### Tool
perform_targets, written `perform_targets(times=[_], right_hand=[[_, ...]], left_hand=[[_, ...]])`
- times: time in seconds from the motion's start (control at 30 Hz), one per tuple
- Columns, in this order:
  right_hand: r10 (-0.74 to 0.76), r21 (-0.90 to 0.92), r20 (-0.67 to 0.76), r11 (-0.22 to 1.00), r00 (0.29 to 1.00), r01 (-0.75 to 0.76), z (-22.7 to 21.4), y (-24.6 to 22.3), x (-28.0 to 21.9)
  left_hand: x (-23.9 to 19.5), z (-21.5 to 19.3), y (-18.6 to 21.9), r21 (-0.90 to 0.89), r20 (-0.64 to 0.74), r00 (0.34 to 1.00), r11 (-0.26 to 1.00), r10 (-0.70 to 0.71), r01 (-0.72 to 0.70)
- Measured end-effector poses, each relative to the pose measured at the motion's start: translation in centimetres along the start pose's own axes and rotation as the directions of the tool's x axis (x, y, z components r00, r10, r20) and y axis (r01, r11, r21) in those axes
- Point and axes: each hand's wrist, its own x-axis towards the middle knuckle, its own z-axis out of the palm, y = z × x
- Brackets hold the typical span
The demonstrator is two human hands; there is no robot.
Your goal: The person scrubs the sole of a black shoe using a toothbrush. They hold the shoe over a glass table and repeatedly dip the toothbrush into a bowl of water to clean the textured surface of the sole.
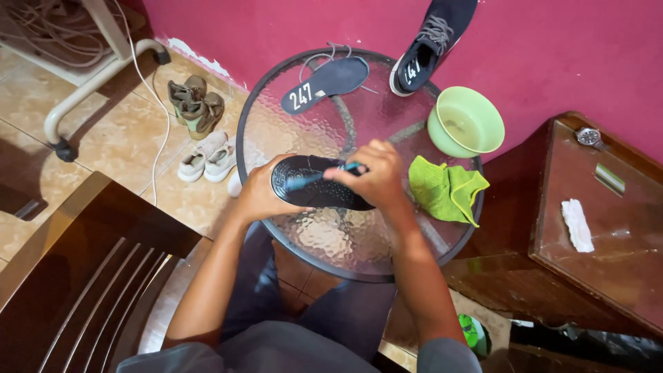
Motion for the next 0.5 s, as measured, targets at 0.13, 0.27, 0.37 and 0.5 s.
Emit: perform_targets(times=[0.13,0.27,0.37,0.5], right_hand=[[0.075,0.139,0.139,0.986,0.987,-0.094,-0.8,2.5,-0.4],[0.081,0.061,0.065,0.995,0.995,-0.085,-1.1,1.8,-0.1],[0.043,0.118,0.127,0.991,0.991,-0.058,-1.3,1.9,0.3],[0.123,0.142,0.139,0.979,0.983,-0.143,-2.0,5.3,-1.0]], left_hand=[[0.1,0.0,-0.2,-0.016,0.003,1.000,1.000,-0.015,0.015],[0.2,-0.1,0.0,-0.021,0.001,1.000,1.000,-0.003,0.003],[0.2,0.1,0.2,-0.022,-0.004,1.000,1.000,-0.005,0.005],[0.3,0.1,-0.3,-0.026,0.004,0.999,0.999,-0.032,0.032]])
